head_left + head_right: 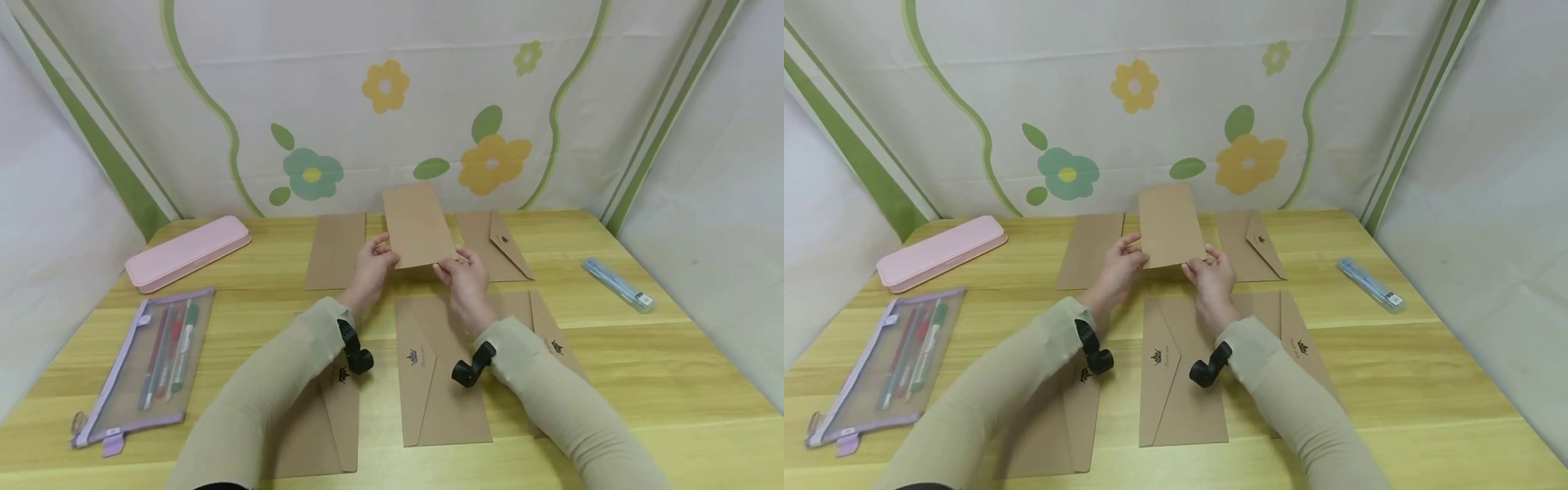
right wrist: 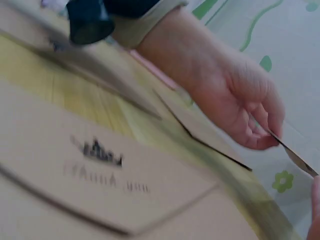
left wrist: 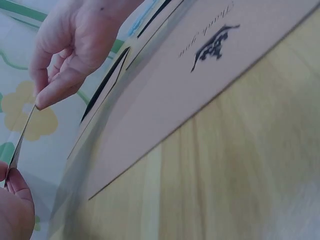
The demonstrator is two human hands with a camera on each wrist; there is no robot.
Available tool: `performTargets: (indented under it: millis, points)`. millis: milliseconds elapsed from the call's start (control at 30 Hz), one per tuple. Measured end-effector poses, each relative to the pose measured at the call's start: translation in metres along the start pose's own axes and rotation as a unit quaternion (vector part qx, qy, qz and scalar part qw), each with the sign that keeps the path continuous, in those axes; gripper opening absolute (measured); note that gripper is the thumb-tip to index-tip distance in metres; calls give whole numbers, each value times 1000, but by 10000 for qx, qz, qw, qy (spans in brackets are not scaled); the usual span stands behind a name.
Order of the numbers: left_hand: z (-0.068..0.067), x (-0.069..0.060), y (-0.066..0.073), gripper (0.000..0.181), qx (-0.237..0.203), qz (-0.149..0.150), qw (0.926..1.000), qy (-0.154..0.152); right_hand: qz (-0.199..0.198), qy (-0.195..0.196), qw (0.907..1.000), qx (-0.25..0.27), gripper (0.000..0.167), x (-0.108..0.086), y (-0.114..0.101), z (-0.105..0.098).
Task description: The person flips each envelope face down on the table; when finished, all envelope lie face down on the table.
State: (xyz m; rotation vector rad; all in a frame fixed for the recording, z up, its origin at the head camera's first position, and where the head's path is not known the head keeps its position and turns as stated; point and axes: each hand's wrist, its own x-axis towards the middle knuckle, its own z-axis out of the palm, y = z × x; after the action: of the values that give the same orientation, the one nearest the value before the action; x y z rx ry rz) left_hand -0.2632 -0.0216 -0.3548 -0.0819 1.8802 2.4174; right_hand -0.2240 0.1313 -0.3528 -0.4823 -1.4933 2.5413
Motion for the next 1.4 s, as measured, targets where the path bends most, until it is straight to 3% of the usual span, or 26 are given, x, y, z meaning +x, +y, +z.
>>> performTargets:
  millis: [100, 233, 400, 533, 667, 833, 1033, 1200, 1267, 1400]
  points:
    - [-5, 2, 2, 55, 228, 10, 9996, -161, 107, -379, 9962, -779, 57, 2, -3, -6]
    - [-14, 1, 2, 61, 706, -54, 9953, -662, 78, -724, 9784, -1934, 63, 9, -7, -16]
    - [-22, 4, -2, 66, 1069, -258, 9878, -1107, -130, -874, 9369, -3381, 62, 16, -10, -23]
    - [-25, 6, -3, 67, 1460, -384, 9798, -1311, -165, -1015, 9060, -4106, 61, 17, -12, -25]
    - [-27, 8, -3, 67, 2087, -411, 9669, -1409, -138, -1183, 8779, -4637, 61, 20, -11, -26]
    - [-29, 10, -3, 68, 2608, -518, 9534, -1424, -48, -1322, 8505, -5090, 60, 27, -8, -28]
    - [-28, 12, -3, 71, 2903, -608, 9427, -1524, 1, -1393, 8325, -5362, 60, 33, -8, -27]
    - [-27, 14, -1, 74, 3261, -492, 9313, -1544, -54, -1432, 8155, -5608, 58, 35, -9, -26]
    - [-27, 15, -1, 71, 3472, -402, 9228, -1624, -42, -1443, 8095, -5691, 56, 37, -9, -26]
    - [-27, 16, -2, 68, 4033, -206, 8969, -1802, 24, -1504, 8037, -5757, 53, 38, -10, -26]
